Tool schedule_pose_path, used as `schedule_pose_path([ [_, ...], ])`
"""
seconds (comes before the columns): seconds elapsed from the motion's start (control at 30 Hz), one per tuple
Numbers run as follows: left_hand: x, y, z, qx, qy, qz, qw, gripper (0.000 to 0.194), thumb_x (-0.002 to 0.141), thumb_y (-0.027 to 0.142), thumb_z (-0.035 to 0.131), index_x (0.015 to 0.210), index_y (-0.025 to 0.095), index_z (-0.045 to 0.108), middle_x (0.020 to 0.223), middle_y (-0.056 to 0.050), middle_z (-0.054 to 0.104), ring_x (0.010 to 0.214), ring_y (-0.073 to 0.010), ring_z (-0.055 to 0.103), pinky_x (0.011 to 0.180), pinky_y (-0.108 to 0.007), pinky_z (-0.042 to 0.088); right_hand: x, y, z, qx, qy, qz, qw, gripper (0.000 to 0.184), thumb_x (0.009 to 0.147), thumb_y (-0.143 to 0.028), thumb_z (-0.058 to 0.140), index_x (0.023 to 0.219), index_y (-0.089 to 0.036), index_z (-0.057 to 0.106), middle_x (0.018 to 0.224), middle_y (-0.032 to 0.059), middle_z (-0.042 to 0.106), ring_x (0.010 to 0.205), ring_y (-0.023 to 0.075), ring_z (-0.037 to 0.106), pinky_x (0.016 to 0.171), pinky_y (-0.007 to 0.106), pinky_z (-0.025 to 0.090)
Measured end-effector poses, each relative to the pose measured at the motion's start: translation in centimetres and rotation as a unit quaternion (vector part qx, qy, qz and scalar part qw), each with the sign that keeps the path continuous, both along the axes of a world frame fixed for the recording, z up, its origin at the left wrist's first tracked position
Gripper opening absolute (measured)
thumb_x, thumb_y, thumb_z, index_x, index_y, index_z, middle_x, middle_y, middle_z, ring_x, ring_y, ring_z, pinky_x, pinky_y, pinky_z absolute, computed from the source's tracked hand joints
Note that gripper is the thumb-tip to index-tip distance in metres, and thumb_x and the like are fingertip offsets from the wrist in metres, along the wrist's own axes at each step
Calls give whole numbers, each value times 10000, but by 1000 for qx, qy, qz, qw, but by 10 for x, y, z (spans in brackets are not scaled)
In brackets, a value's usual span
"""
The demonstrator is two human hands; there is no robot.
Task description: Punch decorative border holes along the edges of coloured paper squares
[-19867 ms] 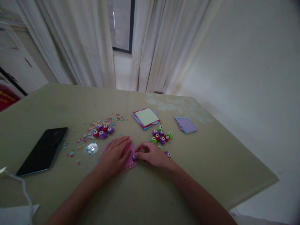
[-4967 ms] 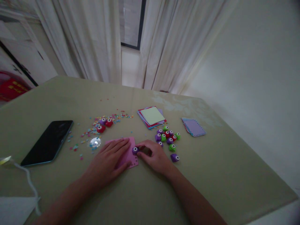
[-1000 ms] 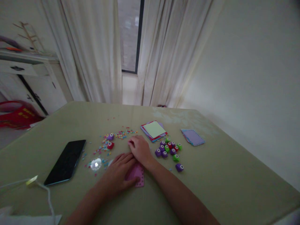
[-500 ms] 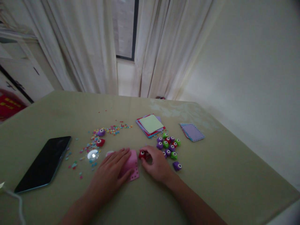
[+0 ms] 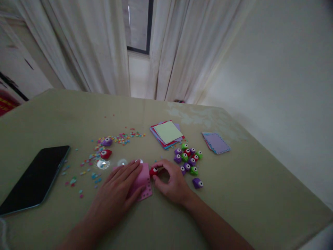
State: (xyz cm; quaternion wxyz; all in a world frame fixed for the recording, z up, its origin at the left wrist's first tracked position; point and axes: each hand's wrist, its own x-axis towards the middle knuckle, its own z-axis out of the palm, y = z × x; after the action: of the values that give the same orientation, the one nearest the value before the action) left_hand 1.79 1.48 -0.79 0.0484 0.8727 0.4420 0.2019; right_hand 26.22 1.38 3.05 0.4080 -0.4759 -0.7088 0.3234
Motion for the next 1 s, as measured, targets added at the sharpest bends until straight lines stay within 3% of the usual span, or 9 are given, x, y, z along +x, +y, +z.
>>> schedule_pose_path([
  [0.7,5,-4,3,22,22,41,999,683,1068,591,512,1637,213,494,1686,-110,505,1508,-358,523,1260,-559,361,2,-1,-1,4,-35,46,998,296,873,-111,711,1143,-231,736,1036,43,768,915,197,731,849,312,589],
  [1.0,2,-4,0,21,26,10,999,693,1072,563,524,1674,231,439,1703,-92,479,1546,-326,489,1310,-529,285,2,3,-3,22,-26,53,998,225,946,-137,744,1138,-247,782,1157,54,812,1095,211,748,1029,365,576],
])
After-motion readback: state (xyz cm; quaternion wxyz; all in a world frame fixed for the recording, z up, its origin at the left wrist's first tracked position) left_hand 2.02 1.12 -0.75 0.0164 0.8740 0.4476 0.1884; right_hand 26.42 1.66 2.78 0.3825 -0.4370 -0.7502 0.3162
